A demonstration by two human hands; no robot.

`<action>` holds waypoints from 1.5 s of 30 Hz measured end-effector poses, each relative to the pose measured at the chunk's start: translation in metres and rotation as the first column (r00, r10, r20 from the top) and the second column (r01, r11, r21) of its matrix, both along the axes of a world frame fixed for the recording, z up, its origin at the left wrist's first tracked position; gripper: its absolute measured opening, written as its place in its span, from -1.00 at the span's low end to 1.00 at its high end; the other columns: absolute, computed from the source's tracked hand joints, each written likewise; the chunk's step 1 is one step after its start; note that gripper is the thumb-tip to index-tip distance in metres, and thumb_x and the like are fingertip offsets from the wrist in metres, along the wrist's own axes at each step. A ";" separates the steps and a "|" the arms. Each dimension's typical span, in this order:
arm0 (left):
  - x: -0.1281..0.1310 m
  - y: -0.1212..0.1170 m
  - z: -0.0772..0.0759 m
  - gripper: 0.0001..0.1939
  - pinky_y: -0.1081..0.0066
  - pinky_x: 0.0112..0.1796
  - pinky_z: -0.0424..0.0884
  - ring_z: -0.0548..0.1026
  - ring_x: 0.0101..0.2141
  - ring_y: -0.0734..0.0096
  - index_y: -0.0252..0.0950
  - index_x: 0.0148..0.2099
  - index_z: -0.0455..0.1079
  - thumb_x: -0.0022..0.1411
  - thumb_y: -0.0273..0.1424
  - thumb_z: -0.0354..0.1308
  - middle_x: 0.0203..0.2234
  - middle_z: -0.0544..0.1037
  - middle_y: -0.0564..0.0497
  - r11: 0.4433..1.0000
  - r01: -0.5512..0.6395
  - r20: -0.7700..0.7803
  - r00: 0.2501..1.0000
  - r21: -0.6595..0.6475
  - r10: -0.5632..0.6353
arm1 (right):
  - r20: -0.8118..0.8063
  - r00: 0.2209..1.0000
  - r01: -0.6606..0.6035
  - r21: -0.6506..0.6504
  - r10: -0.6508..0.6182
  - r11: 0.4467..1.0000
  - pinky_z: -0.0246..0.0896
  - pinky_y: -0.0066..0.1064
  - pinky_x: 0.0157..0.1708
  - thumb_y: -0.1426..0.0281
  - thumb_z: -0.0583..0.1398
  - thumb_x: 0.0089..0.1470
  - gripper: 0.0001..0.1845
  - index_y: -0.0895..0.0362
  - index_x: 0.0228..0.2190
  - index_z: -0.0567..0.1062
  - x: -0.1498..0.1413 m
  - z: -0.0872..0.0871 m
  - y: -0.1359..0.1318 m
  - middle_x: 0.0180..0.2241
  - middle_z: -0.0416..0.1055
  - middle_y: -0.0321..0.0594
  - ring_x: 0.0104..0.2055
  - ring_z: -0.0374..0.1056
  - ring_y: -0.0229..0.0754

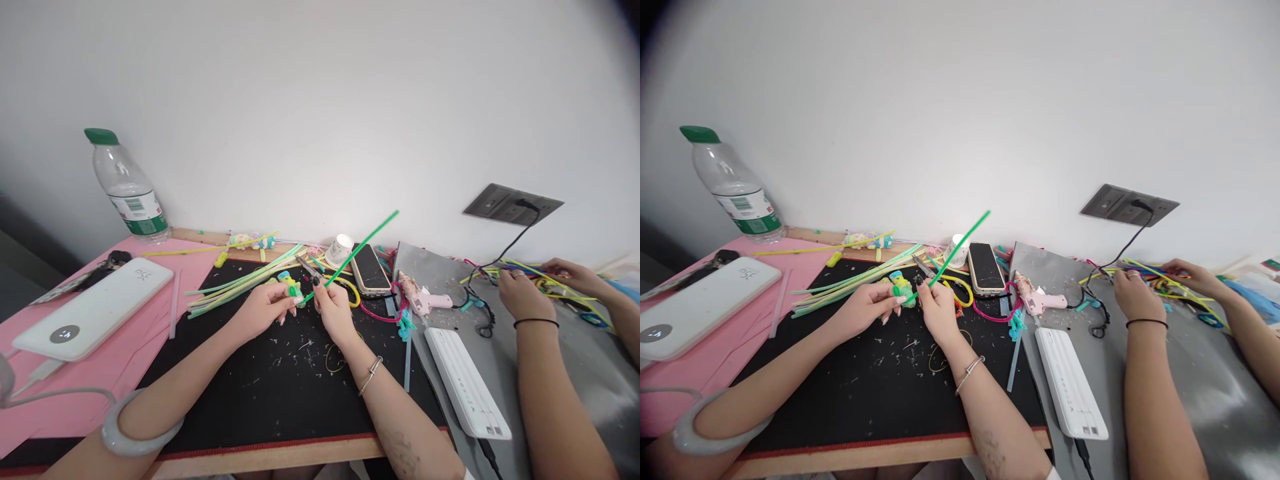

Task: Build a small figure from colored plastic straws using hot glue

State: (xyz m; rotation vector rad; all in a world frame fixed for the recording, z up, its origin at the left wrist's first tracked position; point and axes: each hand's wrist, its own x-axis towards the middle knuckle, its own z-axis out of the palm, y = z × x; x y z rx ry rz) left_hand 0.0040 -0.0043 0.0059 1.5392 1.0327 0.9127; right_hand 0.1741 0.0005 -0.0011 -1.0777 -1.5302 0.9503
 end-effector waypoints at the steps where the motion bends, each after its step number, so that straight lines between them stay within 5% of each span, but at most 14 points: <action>1: 0.000 -0.001 -0.001 -0.70 0.48 -0.53 0.25 0.30 -0.67 0.56 -0.29 -0.52 0.34 0.16 -0.21 0.15 -0.64 0.43 0.09 0.999 0.034 -0.012 0.999 -0.016 -0.034 | 0.008 1.000 -0.010 0.001 0.010 1.000 -0.12 -0.47 -0.62 0.04 0.04 0.16 -0.47 0.11 -0.68 0.16 0.000 0.000 0.001 -0.71 0.06 -0.40 -0.65 -0.05 -0.36; 13: -0.002 -0.005 -0.001 -0.64 0.55 -0.58 0.27 0.39 -0.68 0.58 -0.33 -0.53 0.32 0.15 -0.17 0.19 -0.64 0.47 0.09 0.905 0.359 -0.032 0.926 -0.229 -0.375 | 0.059 0.951 -0.289 -0.169 0.303 0.942 -0.18 -0.48 -0.60 0.05 0.11 0.10 -0.51 0.13 -0.65 0.19 -0.001 0.002 0.000 -0.68 0.05 -0.41 -0.61 -0.08 -0.38; 21: -0.006 -0.005 0.000 -0.63 0.57 -0.60 0.23 0.37 -0.69 0.60 -0.34 -0.55 0.33 0.15 -0.18 0.19 -0.68 0.43 0.10 0.856 0.423 -0.022 0.893 -0.297 -0.449 | 0.093 0.878 -0.443 -0.211 0.469 0.871 -0.19 -0.49 -0.58 0.02 0.10 0.11 -0.49 0.16 -0.62 0.25 0.002 0.006 0.002 -0.65 0.05 -0.41 -0.58 -0.06 -0.38; 30: -0.007 -0.006 0.005 -0.63 0.53 -0.58 0.29 0.38 -0.68 0.55 -0.32 -0.55 0.31 0.14 -0.16 0.18 -0.69 0.40 0.11 0.850 0.420 -0.021 0.893 -0.317 -0.449 | 0.135 0.871 -0.436 -0.226 0.472 0.871 -0.19 -0.48 -0.58 0.20 0.09 0.12 -0.58 0.16 -0.66 0.27 0.002 0.008 0.001 -0.66 0.07 -0.40 -0.59 -0.06 -0.37; 34: -0.003 -0.006 0.004 -0.74 0.50 -0.52 0.34 0.40 -0.64 0.53 -0.29 -0.44 0.31 0.15 -0.22 0.17 -0.66 0.39 0.16 0.950 0.257 -0.017 0.964 -0.175 -0.264 | 0.101 0.974 -0.193 -0.096 0.202 0.977 -0.19 -0.47 -0.57 0.22 0.08 0.09 -0.60 0.13 -0.68 0.18 -0.001 0.007 0.002 -0.65 -0.01 -0.41 -0.58 -0.11 -0.37; 38: -0.002 -0.006 0.003 -0.83 0.51 -0.51 0.34 0.43 -0.62 0.51 -0.28 -0.36 0.34 0.13 -0.29 0.20 -0.65 0.39 0.17 0.997 0.028 -0.124 0.992 0.074 -0.018 | 0.078 0.997 0.029 0.002 -0.029 1.000 -0.18 -0.46 -0.56 0.22 0.07 0.10 -0.61 0.12 -0.66 0.15 -0.006 0.005 -0.001 -0.65 -0.02 -0.41 -0.57 -0.10 -0.35; 41: -0.001 -0.006 0.003 -0.86 0.52 -0.53 0.34 0.42 -0.62 0.53 -0.28 -0.37 0.38 0.12 -0.32 0.21 -0.60 0.43 0.13 0.946 -0.024 -0.195 0.977 0.322 0.091 | 0.058 0.993 0.105 0.018 -0.105 0.994 -0.17 -0.45 -0.56 0.23 0.07 0.11 -0.61 0.12 -0.66 0.15 -0.011 0.004 -0.006 -0.65 -0.01 -0.41 -0.57 -0.09 -0.35; 45: -0.002 -0.007 0.000 -0.89 0.53 -0.48 0.37 0.44 -0.58 0.52 -0.27 -0.35 0.42 0.19 -0.35 0.18 -0.59 0.49 0.10 0.795 -0.014 -0.228 0.955 0.606 0.190 | 0.021 0.990 0.136 0.013 -0.136 0.991 -0.15 -0.45 -0.55 0.20 0.07 0.12 -0.60 0.12 -0.65 0.17 -0.017 0.003 -0.010 -0.65 0.01 -0.41 -0.56 -0.08 -0.34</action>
